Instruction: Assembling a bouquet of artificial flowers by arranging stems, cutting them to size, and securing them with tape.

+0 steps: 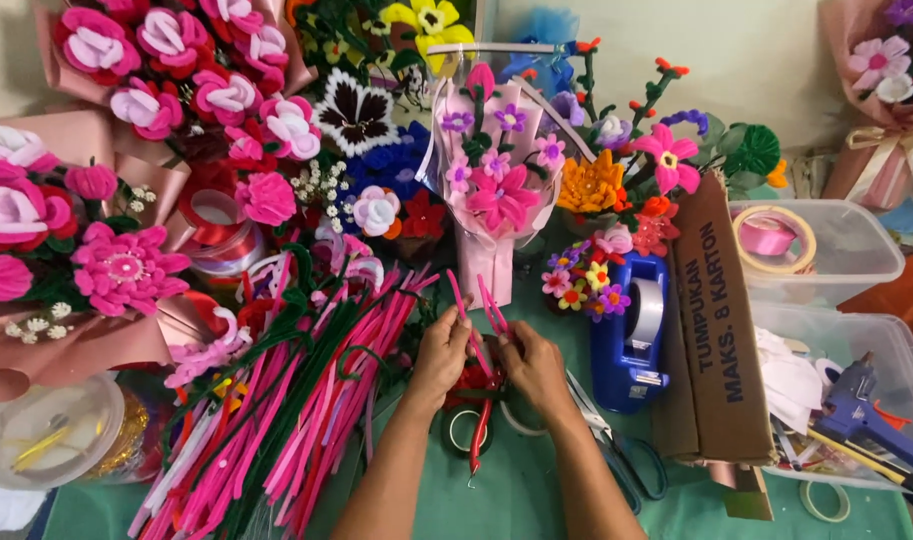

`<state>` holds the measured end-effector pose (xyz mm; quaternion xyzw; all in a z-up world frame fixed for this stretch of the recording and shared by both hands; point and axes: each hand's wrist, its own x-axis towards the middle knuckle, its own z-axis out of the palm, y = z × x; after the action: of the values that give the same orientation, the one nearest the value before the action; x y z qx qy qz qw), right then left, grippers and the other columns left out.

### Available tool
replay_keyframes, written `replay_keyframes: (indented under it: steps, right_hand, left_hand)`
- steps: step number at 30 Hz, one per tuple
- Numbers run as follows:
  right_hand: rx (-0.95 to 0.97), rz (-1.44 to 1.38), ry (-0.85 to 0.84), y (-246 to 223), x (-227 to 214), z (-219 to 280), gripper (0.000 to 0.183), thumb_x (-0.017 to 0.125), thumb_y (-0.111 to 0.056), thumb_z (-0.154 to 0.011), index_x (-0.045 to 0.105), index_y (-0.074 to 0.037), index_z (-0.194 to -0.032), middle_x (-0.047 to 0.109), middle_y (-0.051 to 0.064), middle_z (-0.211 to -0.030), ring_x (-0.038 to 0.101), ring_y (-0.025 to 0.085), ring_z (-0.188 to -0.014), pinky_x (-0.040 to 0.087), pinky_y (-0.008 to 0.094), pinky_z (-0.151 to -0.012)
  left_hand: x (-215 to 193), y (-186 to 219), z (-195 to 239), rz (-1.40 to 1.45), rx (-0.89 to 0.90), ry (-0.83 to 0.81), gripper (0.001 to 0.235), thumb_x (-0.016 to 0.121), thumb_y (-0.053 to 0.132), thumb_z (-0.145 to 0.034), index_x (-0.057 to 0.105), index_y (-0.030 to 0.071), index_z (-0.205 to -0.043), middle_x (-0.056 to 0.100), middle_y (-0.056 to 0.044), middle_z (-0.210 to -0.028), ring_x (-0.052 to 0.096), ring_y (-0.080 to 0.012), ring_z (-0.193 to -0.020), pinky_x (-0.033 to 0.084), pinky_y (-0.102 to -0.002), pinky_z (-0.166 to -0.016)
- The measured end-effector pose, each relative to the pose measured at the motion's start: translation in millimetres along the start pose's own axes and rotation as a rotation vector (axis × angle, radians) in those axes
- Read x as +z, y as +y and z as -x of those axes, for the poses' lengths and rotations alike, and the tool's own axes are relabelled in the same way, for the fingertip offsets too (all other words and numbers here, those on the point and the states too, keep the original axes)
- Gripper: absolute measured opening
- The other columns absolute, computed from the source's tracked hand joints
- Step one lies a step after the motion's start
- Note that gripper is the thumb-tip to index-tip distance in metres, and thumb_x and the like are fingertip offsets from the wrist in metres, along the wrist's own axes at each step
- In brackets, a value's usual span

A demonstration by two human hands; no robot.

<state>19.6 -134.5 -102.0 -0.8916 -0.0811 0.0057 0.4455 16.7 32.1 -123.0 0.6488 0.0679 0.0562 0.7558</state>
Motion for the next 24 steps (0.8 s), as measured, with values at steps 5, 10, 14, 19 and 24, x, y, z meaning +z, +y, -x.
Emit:
replay_keyframes:
  steps: [5,10,14,19,24]
  right_hand:
    - [-0.002,0.007,0.008,3.7,-0.8,0.0,0.022,0.059,-0.029,-0.095,0.073,-0.013,-0.103,0.071,0.025,-0.085,0.067,0.052,-0.089,0.051,0.056,-0.072]
    - [-0.079,0.002,0.042,2.6,-2.7,-1.9,0.022,0.061,-0.027,-0.097,0.075,-0.01,-0.1,0.071,0.023,-0.088,0.067,0.049,-0.089,0.053,0.053,-0.075]
    - [-0.122,-0.017,0.068,1.0,-3.7,-1.8,0.022,0.061,-0.024,-0.098,0.075,-0.007,-0.098,0.068,0.022,-0.087,0.067,0.048,-0.088,0.052,0.052,-0.074]
    - [-0.106,-0.085,0.069,8.7,-0.8,-3.8,0.025,0.058,-0.024,-0.101,0.075,-0.006,-0.096,0.066,0.02,-0.082,0.067,0.045,-0.083,0.051,0.049,-0.072]
    - [-0.053,-0.116,0.048,8.8,2.1,-2.5,0.024,0.06,-0.026,-0.099,0.078,-0.009,-0.099,0.068,0.02,-0.08,0.069,0.043,-0.081,0.051,0.048,-0.069]
  left_hand:
    - [-4.4,5.0,3.8,-0.177,0.063,-0.049,0.03,0.059,0.011,-0.1,0.07,0.0,-0.126,0.078,-0.013,-0.086,0.069,-0.0142,-0.069,0.056,-0.028,-0.063]
    - [-2.9,-8.5,-2.6,-0.139,0.08,-0.061,0.03,0.068,0.009,-0.096,0.072,0.001,-0.125,0.079,-0.014,-0.086,0.07,-0.0139,-0.077,0.057,-0.029,-0.072]
    - [-3.3,16.3,6.2,-0.112,0.095,-0.06,0.041,0.07,0.008,-0.093,0.066,0.0,-0.133,0.079,-0.013,-0.088,0.072,-0.0138,-0.082,0.056,-0.026,-0.077]
    - [-6.3,-3.7,-3.8,-0.072,0.055,-0.073,0.038,0.067,0.007,-0.096,0.065,0.0,-0.133,0.08,-0.013,-0.092,0.075,-0.0158,-0.08,0.056,-0.025,-0.071]
    - [2.2,-7.0,-1.9,-0.047,0.004,-0.081,0.029,0.07,0.006,-0.093,0.072,0.001,-0.122,0.079,-0.012,-0.094,0.075,-0.0163,-0.077,0.06,-0.027,-0.069]
